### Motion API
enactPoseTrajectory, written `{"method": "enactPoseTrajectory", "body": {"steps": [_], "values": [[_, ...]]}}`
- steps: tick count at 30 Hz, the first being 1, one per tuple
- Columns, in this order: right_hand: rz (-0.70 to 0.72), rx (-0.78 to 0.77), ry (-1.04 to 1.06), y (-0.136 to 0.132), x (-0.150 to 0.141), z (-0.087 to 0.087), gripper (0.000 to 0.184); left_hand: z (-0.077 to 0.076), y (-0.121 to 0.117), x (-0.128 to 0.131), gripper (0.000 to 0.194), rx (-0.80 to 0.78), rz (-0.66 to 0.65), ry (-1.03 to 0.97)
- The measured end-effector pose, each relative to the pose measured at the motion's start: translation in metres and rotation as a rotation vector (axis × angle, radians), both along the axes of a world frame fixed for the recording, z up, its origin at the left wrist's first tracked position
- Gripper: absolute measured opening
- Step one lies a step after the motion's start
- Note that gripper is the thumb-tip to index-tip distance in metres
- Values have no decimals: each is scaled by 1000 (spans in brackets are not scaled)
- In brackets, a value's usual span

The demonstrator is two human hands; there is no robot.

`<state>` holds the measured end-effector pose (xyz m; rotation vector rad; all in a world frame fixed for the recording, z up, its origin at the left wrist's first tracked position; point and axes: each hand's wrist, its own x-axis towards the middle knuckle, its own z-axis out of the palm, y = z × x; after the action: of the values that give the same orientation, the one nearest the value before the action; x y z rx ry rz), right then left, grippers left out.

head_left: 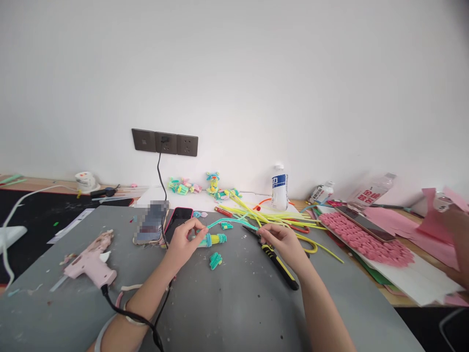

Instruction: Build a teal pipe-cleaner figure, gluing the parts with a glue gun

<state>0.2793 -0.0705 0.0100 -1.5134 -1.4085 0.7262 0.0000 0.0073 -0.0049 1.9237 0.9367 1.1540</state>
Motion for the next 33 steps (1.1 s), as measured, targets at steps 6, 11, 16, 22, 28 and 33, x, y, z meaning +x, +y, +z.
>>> {"method": "enactPoseTrajectory", "body": {"steps": [6, 11, 16, 22, 28, 33], "values": [[313, -169, 184, -9, -37, 0, 39, -2, 2, 0, 24, 8, -11, -47], [294, -150, 394, 9, -67, -4, 43, -6, 1, 2, 30, -121, -210, -113], [299, -96, 533, 26, -83, -8, 43, -10, -1, 1, 34, -391, -401, -119], [329, -127, 541, 29, -84, -13, 50, -10, -1, 2, 36, -523, -374, -239], [212, 52, 336, 36, -70, -9, 36, -4, -1, 1, 35, -570, -301, -261], [220, 303, -301, 35, -55, 23, 53, -6, 0, 0, 32, -577, -327, -172]]}}
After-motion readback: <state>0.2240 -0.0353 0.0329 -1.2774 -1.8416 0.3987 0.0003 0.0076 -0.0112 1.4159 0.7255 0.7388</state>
